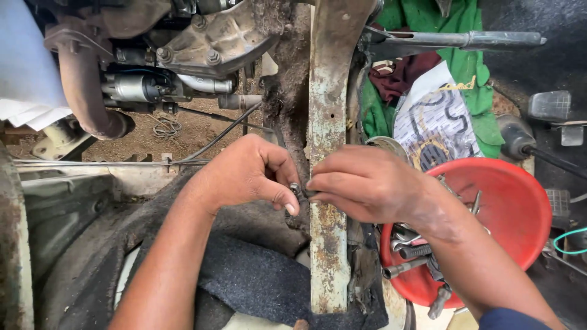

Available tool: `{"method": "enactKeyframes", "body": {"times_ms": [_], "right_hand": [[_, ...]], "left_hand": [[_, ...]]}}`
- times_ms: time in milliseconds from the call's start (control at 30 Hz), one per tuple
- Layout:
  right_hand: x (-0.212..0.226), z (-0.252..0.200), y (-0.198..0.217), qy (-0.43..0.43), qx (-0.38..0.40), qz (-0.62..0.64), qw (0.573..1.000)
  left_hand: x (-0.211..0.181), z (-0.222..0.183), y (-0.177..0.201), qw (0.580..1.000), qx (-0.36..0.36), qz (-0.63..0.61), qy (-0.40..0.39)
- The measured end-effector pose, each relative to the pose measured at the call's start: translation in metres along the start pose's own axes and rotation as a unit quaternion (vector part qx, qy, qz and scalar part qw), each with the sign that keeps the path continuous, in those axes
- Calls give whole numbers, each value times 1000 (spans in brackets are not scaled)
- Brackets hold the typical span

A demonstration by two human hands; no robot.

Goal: The person installs a starter motor into an engine compartment, handling bolts and nuts by hand and using a wrench. They move a white sheet and pick through a container of small metal parts.

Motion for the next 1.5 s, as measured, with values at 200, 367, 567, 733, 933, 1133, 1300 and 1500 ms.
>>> {"method": "enactKeyframes", "body": {"times_ms": [200,367,567,733,933,1133,1300,1500], "right_hand": [[-5,17,-8,-7,11,32,999],[-10,19,-12,-3,27,31,999],[-16,18,-13,17,34,22,999],[-21,14,-15,32,50,7,998],[-33,-18,18,33,47,45,997],[-77,-98,68,-159,172,-32,972],[-122,-171,-13,-263,453,-56,850],[-145,-198,-88,-222,419,-20,880]], "left_hand": [[5,-1,3,999,2,-29,30],[3,0,6,999,-19,2,38],[5,2,8,998,-30,-54,22],[11,5,8,997,-35,-25,63],[29,11,11,995,-23,-10,96],[54,13,28,978,-120,22,168],[65,13,33,974,-163,-17,158],[76,13,41,970,-198,45,131]]}}
Point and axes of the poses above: each hand's wrist, its own z-axis towards the middle knuckle, its own y-axis out of the back of the hand, x = y × z, the point moved 6 cm from there along z, towards the middle knuckle, and after that the axes turned 6 degrees about y, right-handed, at the moved point
